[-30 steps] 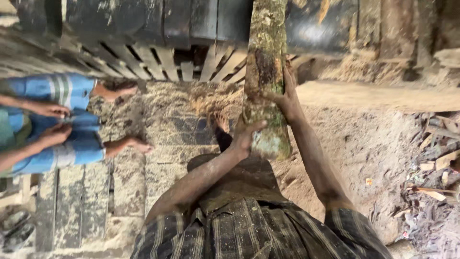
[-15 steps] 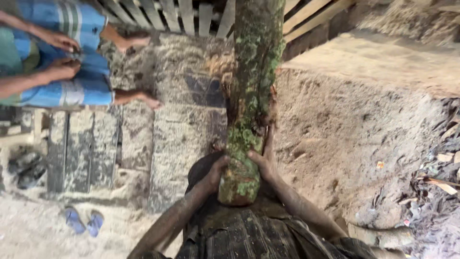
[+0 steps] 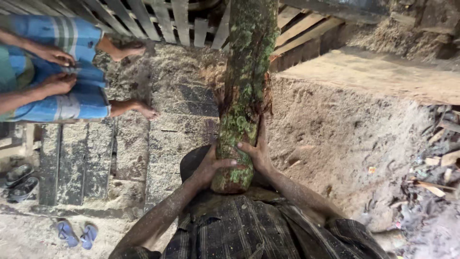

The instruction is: The person feeds and positions thick wooden logs into a mechanical planer or milling machine by hand, sliding them along the metal guide bed to smooth and shape the wood surfaces.

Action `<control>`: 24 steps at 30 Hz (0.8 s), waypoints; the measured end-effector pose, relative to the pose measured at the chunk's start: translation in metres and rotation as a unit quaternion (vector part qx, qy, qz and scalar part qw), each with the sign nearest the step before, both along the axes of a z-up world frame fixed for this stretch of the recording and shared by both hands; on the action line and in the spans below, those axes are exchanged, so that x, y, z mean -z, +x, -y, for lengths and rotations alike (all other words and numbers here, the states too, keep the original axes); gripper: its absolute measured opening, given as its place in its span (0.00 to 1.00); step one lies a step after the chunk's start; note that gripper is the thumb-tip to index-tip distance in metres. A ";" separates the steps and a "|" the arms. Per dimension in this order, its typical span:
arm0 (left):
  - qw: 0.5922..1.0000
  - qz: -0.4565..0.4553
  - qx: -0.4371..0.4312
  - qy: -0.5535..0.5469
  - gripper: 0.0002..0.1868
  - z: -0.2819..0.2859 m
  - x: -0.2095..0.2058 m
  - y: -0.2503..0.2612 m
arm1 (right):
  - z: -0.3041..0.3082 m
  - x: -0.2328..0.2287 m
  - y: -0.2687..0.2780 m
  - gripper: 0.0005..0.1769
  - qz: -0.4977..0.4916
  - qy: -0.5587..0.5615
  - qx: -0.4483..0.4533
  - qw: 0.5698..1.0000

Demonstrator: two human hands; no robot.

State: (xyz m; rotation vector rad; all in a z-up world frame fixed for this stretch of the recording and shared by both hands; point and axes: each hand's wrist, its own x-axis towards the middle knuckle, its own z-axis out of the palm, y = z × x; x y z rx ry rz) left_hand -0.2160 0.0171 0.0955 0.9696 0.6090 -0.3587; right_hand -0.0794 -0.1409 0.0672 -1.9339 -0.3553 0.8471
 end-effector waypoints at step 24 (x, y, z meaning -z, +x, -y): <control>0.996 -0.001 0.032 0.082 0.76 -0.095 -0.032 0.131 | -0.081 0.002 0.116 0.83 -0.005 -0.026 -0.028 0.999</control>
